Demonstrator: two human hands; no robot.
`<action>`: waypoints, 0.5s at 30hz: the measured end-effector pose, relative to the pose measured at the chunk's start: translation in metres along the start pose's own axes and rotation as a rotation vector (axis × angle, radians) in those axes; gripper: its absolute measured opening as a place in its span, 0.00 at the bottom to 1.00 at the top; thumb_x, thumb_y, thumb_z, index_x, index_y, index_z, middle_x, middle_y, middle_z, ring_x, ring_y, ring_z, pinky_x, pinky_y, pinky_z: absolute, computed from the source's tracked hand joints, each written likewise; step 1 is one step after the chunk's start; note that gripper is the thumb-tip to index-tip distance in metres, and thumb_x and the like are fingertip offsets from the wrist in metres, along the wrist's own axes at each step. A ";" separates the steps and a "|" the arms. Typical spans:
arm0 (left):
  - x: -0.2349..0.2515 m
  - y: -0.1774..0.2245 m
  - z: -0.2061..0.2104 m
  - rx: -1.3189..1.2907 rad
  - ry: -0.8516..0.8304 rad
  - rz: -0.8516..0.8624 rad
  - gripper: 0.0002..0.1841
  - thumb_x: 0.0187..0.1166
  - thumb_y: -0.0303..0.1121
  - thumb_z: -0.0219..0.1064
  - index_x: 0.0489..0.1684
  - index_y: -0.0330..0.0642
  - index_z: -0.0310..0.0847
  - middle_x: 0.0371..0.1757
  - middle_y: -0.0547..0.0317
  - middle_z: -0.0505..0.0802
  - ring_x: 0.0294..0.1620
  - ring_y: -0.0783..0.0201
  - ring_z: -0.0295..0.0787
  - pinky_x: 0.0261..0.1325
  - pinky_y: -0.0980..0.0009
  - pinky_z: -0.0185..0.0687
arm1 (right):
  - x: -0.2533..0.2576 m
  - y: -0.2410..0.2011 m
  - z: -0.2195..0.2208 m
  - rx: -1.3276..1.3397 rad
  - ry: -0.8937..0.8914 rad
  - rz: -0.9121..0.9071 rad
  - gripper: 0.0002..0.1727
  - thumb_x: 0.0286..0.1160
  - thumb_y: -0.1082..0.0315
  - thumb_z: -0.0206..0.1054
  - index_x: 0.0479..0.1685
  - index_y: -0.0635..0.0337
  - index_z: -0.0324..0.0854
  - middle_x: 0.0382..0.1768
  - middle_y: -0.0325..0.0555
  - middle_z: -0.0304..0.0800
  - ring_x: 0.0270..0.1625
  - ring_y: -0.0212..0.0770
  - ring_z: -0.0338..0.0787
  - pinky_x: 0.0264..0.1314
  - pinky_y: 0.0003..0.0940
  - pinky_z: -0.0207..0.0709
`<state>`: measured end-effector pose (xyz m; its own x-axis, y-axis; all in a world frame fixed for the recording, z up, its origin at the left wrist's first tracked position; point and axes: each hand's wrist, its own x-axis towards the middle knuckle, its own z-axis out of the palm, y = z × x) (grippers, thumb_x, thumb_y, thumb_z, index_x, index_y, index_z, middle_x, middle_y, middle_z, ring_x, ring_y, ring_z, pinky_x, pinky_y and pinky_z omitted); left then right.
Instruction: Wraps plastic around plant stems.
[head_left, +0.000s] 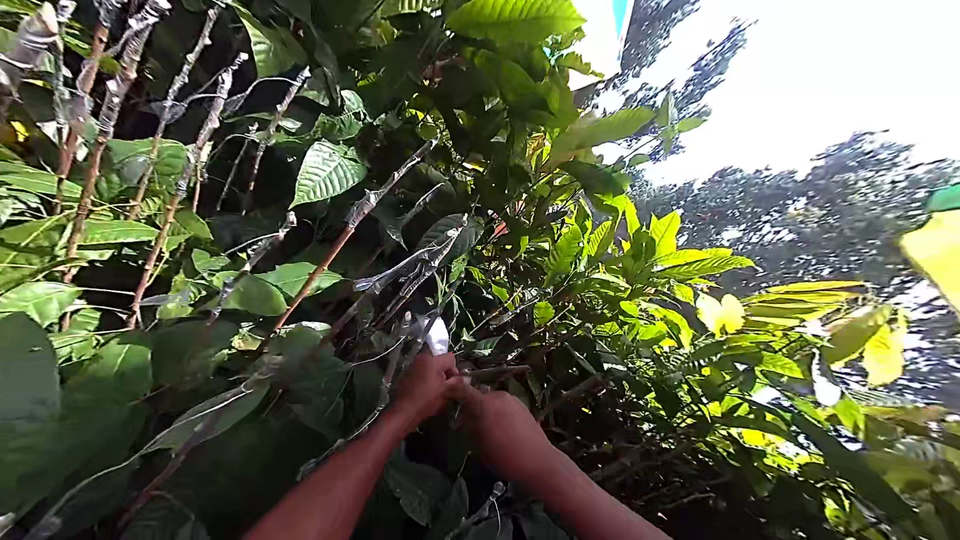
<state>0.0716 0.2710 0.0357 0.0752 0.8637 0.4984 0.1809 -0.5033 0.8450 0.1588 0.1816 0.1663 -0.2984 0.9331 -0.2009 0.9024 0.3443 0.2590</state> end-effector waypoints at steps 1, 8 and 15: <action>-0.003 0.001 0.002 0.029 -0.050 0.051 0.13 0.79 0.35 0.67 0.46 0.32 0.88 0.42 0.38 0.92 0.50 0.41 0.91 0.58 0.41 0.81 | 0.001 -0.001 -0.012 0.113 0.000 -0.070 0.18 0.85 0.65 0.63 0.69 0.57 0.83 0.49 0.53 0.94 0.49 0.52 0.94 0.57 0.54 0.85; 0.001 -0.024 -0.001 -0.050 0.045 0.096 0.14 0.74 0.42 0.70 0.37 0.38 0.88 0.33 0.51 0.91 0.36 0.54 0.89 0.45 0.48 0.83 | 0.042 0.084 -0.008 0.132 -0.049 -0.006 0.23 0.84 0.63 0.66 0.76 0.57 0.77 0.69 0.49 0.89 0.72 0.49 0.87 0.78 0.57 0.75; 0.006 0.000 -0.012 -0.032 0.013 -0.079 0.16 0.78 0.43 0.70 0.39 0.36 0.87 0.37 0.47 0.91 0.42 0.50 0.90 0.51 0.47 0.83 | -0.013 0.007 0.017 0.015 0.070 0.012 0.20 0.85 0.64 0.63 0.73 0.56 0.80 0.47 0.56 0.94 0.51 0.58 0.94 0.59 0.60 0.84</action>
<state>0.0604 0.2760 0.0414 0.0492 0.9003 0.4325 0.1546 -0.4347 0.8872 0.1745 0.1702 0.1547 -0.3077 0.9424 -0.1309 0.9105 0.3316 0.2472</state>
